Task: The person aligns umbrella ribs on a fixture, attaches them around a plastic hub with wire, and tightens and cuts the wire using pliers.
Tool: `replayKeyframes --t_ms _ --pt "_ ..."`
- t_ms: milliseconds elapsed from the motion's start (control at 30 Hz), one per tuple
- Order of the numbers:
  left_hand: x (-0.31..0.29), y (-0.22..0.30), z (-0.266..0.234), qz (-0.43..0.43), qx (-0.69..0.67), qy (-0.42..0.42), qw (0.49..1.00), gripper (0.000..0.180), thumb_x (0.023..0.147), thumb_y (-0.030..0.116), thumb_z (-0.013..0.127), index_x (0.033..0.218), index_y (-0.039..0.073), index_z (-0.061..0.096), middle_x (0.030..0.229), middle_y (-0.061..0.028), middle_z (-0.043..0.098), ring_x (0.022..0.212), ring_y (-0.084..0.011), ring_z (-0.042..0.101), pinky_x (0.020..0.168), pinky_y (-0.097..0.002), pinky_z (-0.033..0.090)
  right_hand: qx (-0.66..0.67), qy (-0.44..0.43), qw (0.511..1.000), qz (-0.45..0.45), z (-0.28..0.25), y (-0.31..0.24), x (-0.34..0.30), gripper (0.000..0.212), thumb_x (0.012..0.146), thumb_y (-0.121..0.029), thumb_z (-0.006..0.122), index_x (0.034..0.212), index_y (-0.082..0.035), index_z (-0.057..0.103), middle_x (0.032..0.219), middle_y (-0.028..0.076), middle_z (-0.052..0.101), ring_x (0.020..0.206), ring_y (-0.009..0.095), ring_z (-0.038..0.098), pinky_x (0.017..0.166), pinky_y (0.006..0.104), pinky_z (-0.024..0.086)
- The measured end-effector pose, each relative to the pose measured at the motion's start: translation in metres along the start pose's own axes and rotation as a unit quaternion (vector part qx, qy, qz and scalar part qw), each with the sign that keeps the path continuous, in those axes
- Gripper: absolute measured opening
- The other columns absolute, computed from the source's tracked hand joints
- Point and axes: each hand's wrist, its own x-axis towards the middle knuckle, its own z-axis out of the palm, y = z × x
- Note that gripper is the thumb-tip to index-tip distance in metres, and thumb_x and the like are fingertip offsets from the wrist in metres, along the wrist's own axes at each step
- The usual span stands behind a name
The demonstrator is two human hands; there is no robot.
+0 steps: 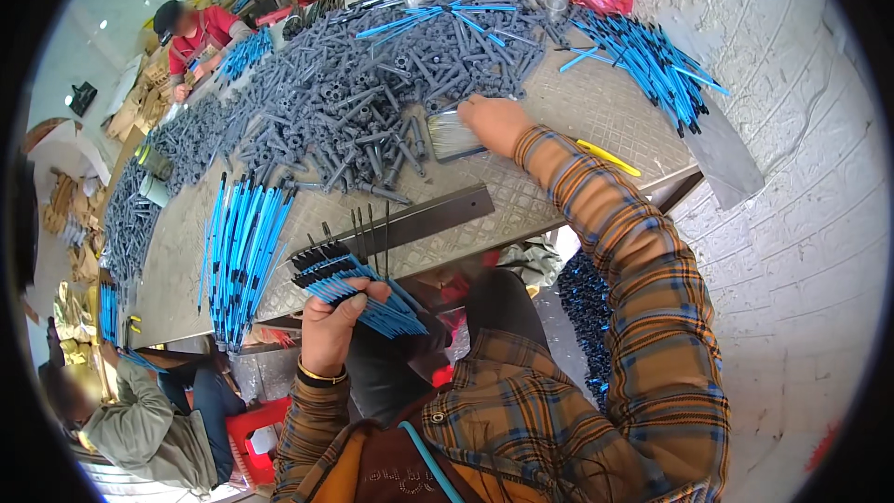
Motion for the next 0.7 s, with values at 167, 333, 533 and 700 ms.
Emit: replayKeyframes --t_ms 167,333,533,700 --pt "-0.008 -0.001 0.0 0.008 0.015 0.0 1.0 0.02 0.085 0.001 0.054 0.104 -0.001 0.058 0.096 -0.0145 0.064 0.093 -0.0253 0.061 0.085 -0.0365 0.047 0.084 0.025 0.996 0.017 -0.006 -0.002 -0.001 0.007 0.082 -0.015 0.052 0.087 -0.009 0.053 0.087 0.011 0.056 0.08 0.033 0.058 0.068 0.0435 0.047" --pt "-0.012 -0.001 -0.005 0.007 0.012 0.0 1.0 0.02 0.085 0.001 0.054 0.104 0.0 0.058 0.096 -0.0145 0.064 0.094 -0.0252 0.061 0.085 -0.0367 0.047 0.091 0.046 0.995 0.011 -0.007 -0.009 0.0 0.008 0.081 -0.013 0.052 0.088 -0.008 0.052 0.086 0.012 0.055 0.079 0.033 0.057 0.068 0.043 0.046" --pt "-0.004 -0.005 -0.019 -0.011 0.017 -0.024 1.0 0.02 0.086 0.002 0.054 0.105 -0.002 0.059 0.098 -0.0121 0.064 0.094 -0.0206 0.06 0.085 -0.0328 0.046 0.072 0.058 0.995 -0.029 -0.005 -0.035 -0.005 0.008 0.082 -0.013 0.051 0.088 -0.008 0.052 0.083 0.011 0.054 0.077 0.034 0.055 0.066 0.041 0.045" --pt "0.006 -0.004 -0.034 -0.033 0.011 -0.027 0.999 0.02 0.087 0.003 0.054 0.105 -0.002 0.06 0.101 -0.0107 0.063 0.095 -0.017 0.059 0.084 -0.03 0.046 0.155 -0.062 0.981 -0.096 -0.011 -0.093 -0.021 0.017 0.079 -0.011 0.054 0.097 -0.01 0.055 0.086 0.012 0.052 0.073 0.035 0.055 0.063 0.0422 0.045"
